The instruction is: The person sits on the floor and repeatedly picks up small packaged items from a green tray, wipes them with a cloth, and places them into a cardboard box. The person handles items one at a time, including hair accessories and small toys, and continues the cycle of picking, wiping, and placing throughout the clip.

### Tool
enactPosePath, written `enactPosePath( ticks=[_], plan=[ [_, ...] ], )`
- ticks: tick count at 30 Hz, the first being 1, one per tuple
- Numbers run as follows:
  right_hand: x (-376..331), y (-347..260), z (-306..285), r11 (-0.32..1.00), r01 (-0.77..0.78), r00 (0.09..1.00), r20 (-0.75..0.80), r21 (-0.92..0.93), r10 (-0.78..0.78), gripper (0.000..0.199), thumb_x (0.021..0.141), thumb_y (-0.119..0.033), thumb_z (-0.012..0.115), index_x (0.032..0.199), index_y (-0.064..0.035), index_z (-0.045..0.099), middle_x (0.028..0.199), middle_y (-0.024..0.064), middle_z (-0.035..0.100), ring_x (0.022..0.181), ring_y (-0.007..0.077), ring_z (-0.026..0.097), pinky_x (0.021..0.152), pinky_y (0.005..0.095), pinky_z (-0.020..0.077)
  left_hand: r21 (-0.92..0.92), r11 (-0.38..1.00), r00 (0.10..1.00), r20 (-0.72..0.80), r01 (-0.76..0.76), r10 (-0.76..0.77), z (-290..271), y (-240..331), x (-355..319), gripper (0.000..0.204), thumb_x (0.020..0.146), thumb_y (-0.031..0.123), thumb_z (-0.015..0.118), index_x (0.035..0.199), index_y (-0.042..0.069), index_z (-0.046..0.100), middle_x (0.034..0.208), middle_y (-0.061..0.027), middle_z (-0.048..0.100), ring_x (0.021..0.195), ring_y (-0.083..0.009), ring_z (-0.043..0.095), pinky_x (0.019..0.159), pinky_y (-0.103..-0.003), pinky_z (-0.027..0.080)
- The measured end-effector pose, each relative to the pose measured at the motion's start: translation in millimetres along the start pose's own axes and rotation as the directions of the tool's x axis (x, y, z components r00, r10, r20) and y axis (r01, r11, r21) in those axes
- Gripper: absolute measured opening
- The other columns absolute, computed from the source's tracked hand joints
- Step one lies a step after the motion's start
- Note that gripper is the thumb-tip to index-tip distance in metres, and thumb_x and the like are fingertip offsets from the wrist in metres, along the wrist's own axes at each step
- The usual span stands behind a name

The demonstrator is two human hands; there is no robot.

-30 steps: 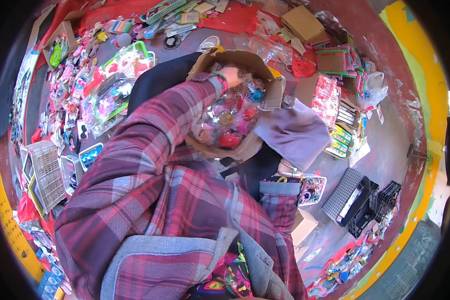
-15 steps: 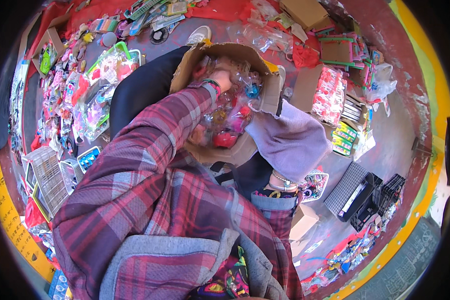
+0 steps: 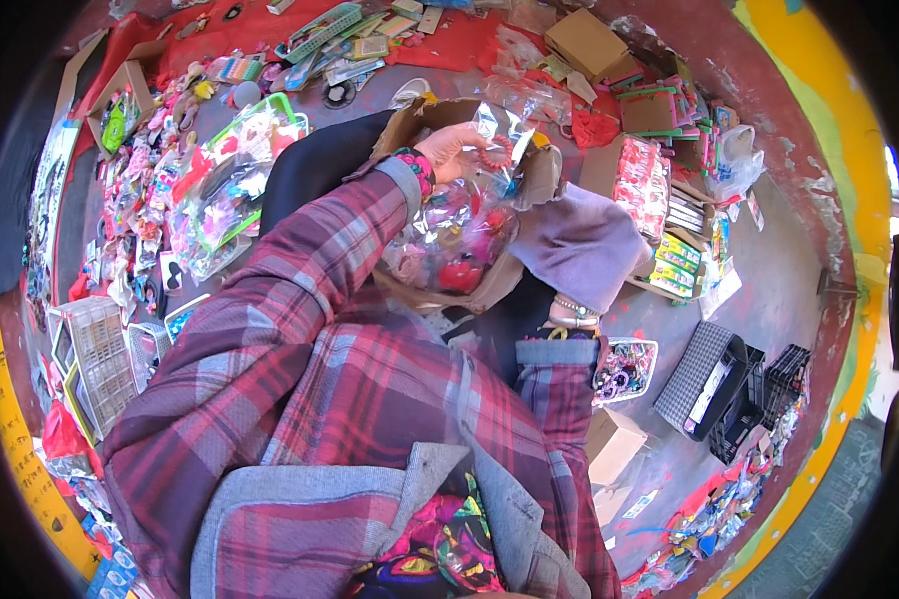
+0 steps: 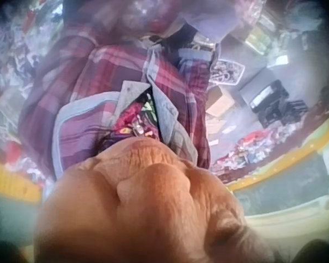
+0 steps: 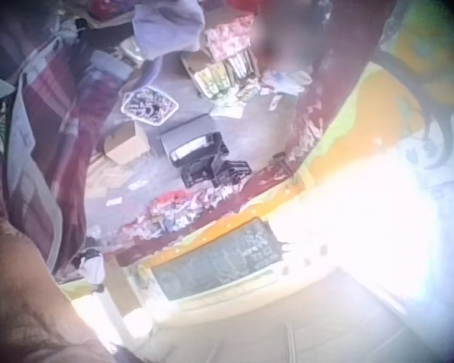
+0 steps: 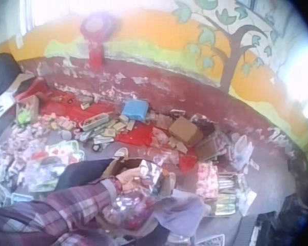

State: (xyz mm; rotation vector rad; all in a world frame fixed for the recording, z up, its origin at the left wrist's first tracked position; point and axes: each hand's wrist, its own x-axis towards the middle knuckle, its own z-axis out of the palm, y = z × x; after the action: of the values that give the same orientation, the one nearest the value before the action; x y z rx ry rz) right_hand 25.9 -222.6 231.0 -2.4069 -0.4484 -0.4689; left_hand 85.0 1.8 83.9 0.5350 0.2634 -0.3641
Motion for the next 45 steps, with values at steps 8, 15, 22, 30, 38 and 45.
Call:
enactPosePath(
  ticks=[8, 15, 22, 30, 38, 45],
  plan=[
    [-7.9, -30.8, -11.3, 0.870, 0.264, 0.953, -0.026, -0.416, -0.301, 0.014, 0.063, -0.028, 0.062, 0.070, -0.0170, 0.059, 0.061, 0.0043, 0.058, 0.060, 0.0265, 0.059, 0.045, 0.0380, 0.0383, -0.052, 0.999, 0.985, 0.175, -0.001, 0.010, 48.1, 14.1, -129.0, 0.037, 0.091, 0.021, 0.040, 0.121, 0.000, 0.044, 0.114, -0.0136, 0.053, 0.104, -0.0249, 0.052, 0.094, -0.042, 0.040],
    [-30.3, -85.5, 5.2, 0.553, -0.140, 0.989, 0.138, 0.821, 0.045, 0.046, 0.085, -0.011, 0.042, 0.128, 0.0013, 0.033, 0.125, 0.0102, 0.045, 0.114, 0.0186, 0.045, 0.098, 0.0277, 0.0339, -0.083, 0.995, 0.991, 0.118, -0.053, 0.062, 78.3, 5.5, -184.9, 0.041, 0.093, 0.025, 0.033, 0.126, 0.003, 0.040, 0.119, -0.0126, 0.050, 0.108, -0.0276, 0.049, 0.097, -0.043, 0.036],
    [-70.6, -81.7, 60.9, 0.760, 0.030, 0.985, 0.111, 0.649, -0.134, 0.041, 0.080, -0.015, 0.054, 0.118, -0.0018, 0.045, 0.113, 0.0118, 0.050, 0.106, 0.0248, 0.047, 0.091, 0.0337, 0.0356, -0.056, 0.992, 0.992, -0.059, -0.114, 0.110, 137.8, -32.7, -220.0, 0.039, 0.093, 0.035, 0.037, 0.117, 0.006, 0.048, 0.112, -0.0066, 0.055, 0.104, -0.0172, 0.050, 0.091, -0.032, 0.038],
    [-57.6, -92.3, 45.0, 0.835, 0.254, 0.960, -0.025, 0.487, -0.278, 0.034, 0.080, -0.023, 0.052, 0.108, -0.0049, 0.052, 0.111, 0.0145, 0.051, 0.108, 0.0315, 0.044, 0.093, 0.0412, 0.0308, -0.005, 0.997, 0.995, 0.061, -0.083, 0.083, 128.8, -39.9, -224.0, 0.046, 0.092, 0.040, 0.038, 0.125, 0.008, 0.041, 0.121, -0.0046, 0.049, 0.110, -0.0159, 0.047, 0.094, -0.031, 0.036],
    [-48.4, -66.0, 44.7, 0.837, 0.133, 0.977, 0.072, 0.532, -0.201, 0.021, 0.084, -0.012, 0.047, 0.101, -0.0028, 0.056, 0.083, 0.0078, 0.058, 0.073, 0.0176, 0.057, 0.066, 0.0282, 0.0460, 0.214, 0.956, 0.958, 0.244, -0.202, 0.148, 116.7, -47.2, -227.9, 0.040, 0.091, 0.027, 0.045, 0.126, 0.006, 0.042, 0.119, -0.0055, 0.049, 0.105, -0.0164, 0.048, 0.093, -0.033, 0.036],
    [-43.8, -56.5, 33.0, -0.183, -0.603, 0.742, 0.630, 0.776, 0.227, 0.018, 0.074, 0.002, 0.054, 0.091, 0.0016, 0.060, 0.080, 0.0092, 0.063, 0.068, 0.0158, 0.060, 0.061, 0.0268, 0.0481, -0.168, 0.981, 0.924, 0.351, -0.100, 0.154, 112.7, -7.9, -246.4, 0.038, 0.091, 0.021, 0.041, 0.125, 0.004, 0.038, 0.115, -0.0112, 0.051, 0.102, -0.0246, 0.052, 0.092, -0.042, 0.039]
  ],
)
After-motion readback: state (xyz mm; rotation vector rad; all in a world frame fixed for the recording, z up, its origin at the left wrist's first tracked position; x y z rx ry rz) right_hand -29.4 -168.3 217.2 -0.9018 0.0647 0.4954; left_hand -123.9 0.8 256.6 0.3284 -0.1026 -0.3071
